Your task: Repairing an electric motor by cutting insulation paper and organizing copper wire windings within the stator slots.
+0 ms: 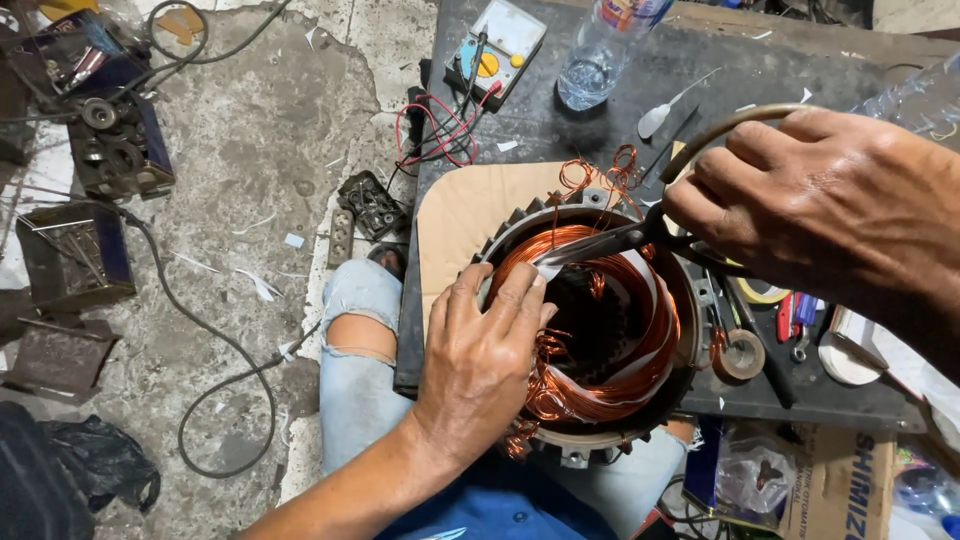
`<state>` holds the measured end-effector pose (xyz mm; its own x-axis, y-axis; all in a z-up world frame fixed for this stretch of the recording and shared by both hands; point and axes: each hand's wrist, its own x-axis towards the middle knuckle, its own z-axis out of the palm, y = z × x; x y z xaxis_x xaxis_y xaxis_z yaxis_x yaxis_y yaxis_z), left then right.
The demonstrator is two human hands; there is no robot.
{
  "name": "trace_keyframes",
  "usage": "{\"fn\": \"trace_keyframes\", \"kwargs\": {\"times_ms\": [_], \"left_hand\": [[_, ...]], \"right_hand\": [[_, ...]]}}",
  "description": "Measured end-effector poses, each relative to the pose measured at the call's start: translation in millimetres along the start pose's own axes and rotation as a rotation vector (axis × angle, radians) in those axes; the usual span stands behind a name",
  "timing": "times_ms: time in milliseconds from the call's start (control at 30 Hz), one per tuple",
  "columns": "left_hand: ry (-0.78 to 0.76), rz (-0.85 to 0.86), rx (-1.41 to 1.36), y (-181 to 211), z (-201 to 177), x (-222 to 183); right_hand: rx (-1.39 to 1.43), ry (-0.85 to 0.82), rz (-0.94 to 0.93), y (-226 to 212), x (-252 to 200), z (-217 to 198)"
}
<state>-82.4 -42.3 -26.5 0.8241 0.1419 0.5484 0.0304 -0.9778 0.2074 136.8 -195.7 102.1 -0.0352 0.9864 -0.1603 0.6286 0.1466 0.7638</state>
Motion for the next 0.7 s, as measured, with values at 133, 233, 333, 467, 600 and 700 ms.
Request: {"fn": "trace_keyframes", "kwargs": {"times_ms": [133, 233, 333, 467, 600, 700], "left_hand": [[-0.005, -0.006, -0.016, 0.0, -0.6, 0.8], [-0.005, -0.008, -0.018, -0.1, -0.9, 1.4], [-0.013, -0.004, -0.008, -0.6, -2.2, 2.2], [-0.011, -0.004, -0.012, -0.9, -2.5, 2.4], [-0.012, -0.008, -0.007, -0.9, -1.5, 1.6], [-0.010, -0.006, -0.020, -0.7, -2.5, 2.2]], "right_hand": [[0.000, -0.003, -0.025, -0.3, 1.1, -0.1], [-0.007, 0.017, -0.032, 0.6, 3.8, -2.9], [-0.021, 0.017, -0.006, 0.7, 3.1, -5.6], [-0.022, -0.012, 0.023, 3.0, 2.0, -4.8], [-0.056, 0.030, 0.000, 3.3, 4.5, -6.4], [-0.035, 0.006, -0.034, 2.6, 5.2, -3.5]]}}
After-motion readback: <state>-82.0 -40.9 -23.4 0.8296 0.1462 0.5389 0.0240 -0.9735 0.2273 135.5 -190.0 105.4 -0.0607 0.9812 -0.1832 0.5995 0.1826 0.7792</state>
